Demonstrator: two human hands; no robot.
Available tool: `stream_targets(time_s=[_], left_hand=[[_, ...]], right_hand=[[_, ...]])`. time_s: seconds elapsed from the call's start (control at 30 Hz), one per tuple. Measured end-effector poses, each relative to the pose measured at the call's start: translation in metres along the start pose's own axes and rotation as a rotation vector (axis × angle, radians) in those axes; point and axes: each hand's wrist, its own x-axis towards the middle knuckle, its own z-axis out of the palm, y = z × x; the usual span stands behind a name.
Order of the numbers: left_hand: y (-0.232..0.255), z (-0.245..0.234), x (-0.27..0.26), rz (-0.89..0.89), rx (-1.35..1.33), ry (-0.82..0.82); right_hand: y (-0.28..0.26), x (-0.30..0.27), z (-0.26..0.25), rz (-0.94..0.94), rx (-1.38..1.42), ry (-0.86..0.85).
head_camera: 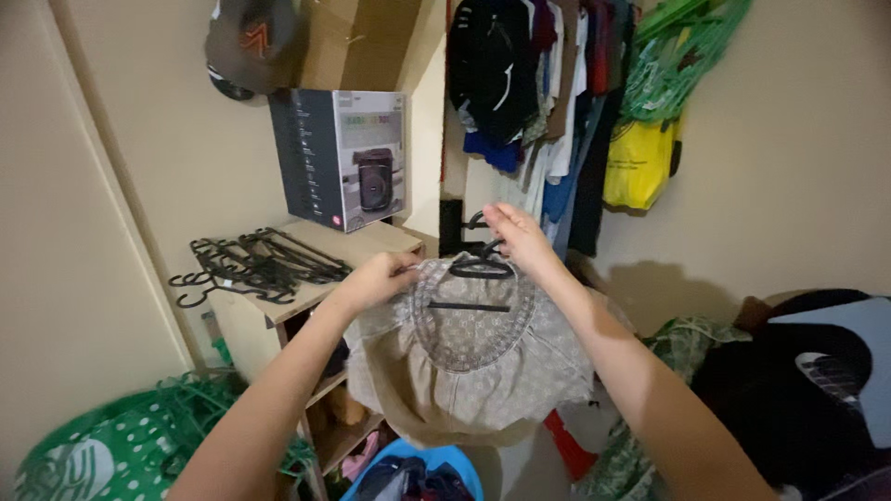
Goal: The person repeatedly picks clothes from a blue basin, places each item on a hanger, and hangs it on a wall-mounted rack. The person handles shirts and shorts one at a time, using black plastic hangers.
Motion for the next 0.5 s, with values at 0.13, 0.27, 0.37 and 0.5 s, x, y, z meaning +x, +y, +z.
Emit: stream_targets(time_s=[0.13,0.27,0.37,0.5], left_hand=[[0.017,0.013,0.019,0.021,0.187,0.068],[0.033,0.016,0.022,-0.103,0.334,0.112],[0.036,0.014,0.026,-0.053,0.361,0.147],[0.029,0.013,0.046,-0.079,0.195,0.154]], right_hand=[[0.008,-0.009,-0.018,-0.107,-0.103,-0.003],[0.02,-0.038,-0.067,-0.358,-0.361,-0.081],[0.038,-0.08,-0.115,-0.248,-0.446,-0.11],[0.067,-0.109,-0.15,0.112,-0.552,-0.124]])
